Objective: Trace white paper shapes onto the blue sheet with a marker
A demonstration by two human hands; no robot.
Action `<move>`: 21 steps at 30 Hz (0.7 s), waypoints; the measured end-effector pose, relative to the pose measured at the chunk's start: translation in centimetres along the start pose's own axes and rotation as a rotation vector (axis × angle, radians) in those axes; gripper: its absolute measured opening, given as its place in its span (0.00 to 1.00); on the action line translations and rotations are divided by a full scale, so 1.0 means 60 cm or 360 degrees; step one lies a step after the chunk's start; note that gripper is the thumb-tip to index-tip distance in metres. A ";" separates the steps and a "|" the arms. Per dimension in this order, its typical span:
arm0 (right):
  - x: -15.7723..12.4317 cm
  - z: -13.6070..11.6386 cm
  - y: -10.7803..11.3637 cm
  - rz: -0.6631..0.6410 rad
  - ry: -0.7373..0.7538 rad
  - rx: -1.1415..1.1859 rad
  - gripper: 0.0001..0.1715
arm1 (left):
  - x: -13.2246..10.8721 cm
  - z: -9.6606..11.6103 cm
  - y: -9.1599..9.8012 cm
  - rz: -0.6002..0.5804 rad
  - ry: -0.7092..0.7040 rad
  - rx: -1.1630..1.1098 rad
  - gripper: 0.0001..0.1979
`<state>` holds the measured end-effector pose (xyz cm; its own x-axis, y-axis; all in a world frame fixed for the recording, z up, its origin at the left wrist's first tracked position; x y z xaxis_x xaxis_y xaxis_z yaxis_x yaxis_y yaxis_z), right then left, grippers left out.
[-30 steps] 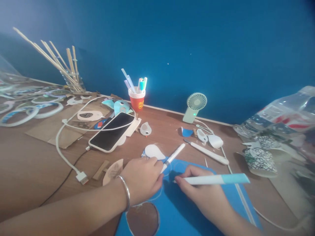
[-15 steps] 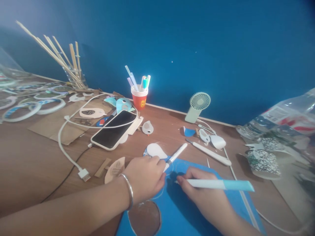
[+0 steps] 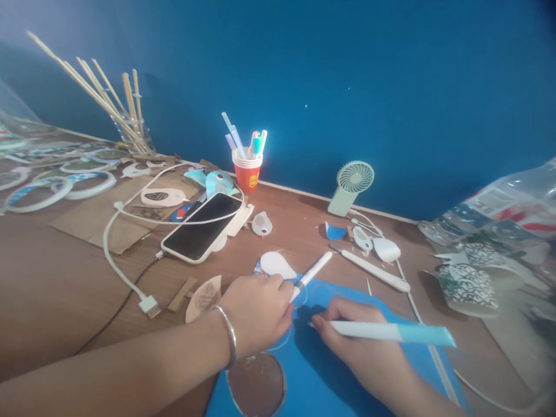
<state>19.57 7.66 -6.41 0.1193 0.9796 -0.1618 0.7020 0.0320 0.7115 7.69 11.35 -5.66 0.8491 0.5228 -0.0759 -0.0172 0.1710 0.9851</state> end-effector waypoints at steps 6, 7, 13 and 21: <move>-0.004 0.003 -0.004 -0.0040 0.0024 -0.0015 0.17 | 0.000 -0.002 -0.003 0.0043 0.0003 0.0013 0.09; -0.004 0.003 -0.005 -0.0050 0.0024 -0.0011 0.17 | 0.000 -0.002 -0.003 0.0048 0.0001 0.0017 0.09; -0.004 0.003 -0.007 -0.0081 0.0038 -0.0014 0.17 | 0.000 0.002 -0.001 0.0005 -0.0018 0.0019 0.10; -0.005 0.003 -0.008 -0.0099 0.0018 0.0005 0.17 | 0.000 0.001 0.000 0.0012 -0.0022 0.0046 0.10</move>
<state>19.31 7.29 -6.81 0.0671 0.9779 -0.1979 0.7099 0.0926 0.6982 7.72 11.33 -5.64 0.8563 0.5122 -0.0663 -0.0086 0.1424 0.9898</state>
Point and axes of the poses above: each hand's wrist, its own x-axis towards the middle knuckle, its own y-axis out of the back of the hand, z = x × y, the point moved 7 cm from there along x, towards the middle knuckle, and after that the axes turned 11 degrees about -y, right-handed, at the moved point
